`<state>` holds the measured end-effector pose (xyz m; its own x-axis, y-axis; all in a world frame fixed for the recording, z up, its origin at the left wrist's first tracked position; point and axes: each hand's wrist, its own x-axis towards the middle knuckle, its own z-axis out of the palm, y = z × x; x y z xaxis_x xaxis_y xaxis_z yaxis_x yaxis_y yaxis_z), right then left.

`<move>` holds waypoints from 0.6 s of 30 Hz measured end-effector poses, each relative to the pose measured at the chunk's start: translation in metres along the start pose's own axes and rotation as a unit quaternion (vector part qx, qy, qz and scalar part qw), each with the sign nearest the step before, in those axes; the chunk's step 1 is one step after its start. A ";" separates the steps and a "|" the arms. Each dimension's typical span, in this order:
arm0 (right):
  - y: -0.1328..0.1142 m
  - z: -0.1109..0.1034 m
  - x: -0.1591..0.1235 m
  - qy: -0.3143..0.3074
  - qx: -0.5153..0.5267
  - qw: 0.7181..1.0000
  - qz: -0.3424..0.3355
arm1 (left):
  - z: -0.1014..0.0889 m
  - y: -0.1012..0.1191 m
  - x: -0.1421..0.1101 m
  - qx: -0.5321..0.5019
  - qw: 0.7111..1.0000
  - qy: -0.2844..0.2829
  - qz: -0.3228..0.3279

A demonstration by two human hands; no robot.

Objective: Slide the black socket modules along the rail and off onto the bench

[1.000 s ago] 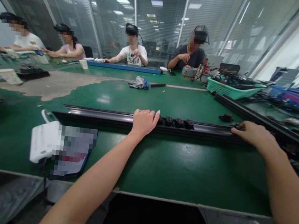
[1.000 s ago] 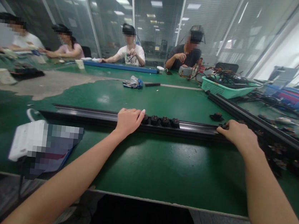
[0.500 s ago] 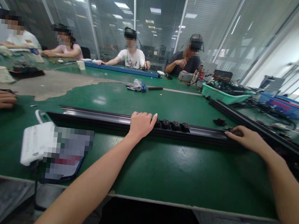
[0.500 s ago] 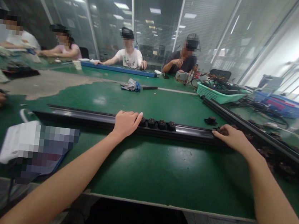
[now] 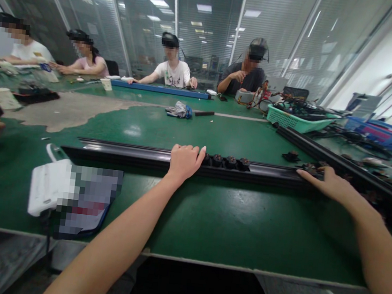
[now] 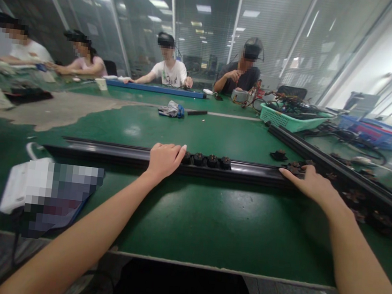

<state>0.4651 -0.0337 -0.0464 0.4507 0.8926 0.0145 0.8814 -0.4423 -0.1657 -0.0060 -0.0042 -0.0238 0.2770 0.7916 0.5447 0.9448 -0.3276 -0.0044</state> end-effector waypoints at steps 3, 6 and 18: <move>-0.004 -0.003 -0.003 -0.020 0.008 1.000 0.012 | 0.000 0.000 0.000 0.005 1.000 0.000 0.001; -0.004 -0.005 -0.003 -0.023 0.013 1.000 0.012 | 0.000 0.000 0.000 0.011 1.000 0.001 0.003; 0.007 -0.002 0.002 0.019 0.020 0.998 -0.054 | 0.002 -0.002 0.000 0.021 1.000 0.003 0.005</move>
<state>0.4718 -0.0353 -0.0459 0.3597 0.9303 0.0720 0.9188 -0.3397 -0.2013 -0.0074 -0.0023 -0.0254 0.2851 0.7853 0.5496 0.9486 -0.3134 -0.0442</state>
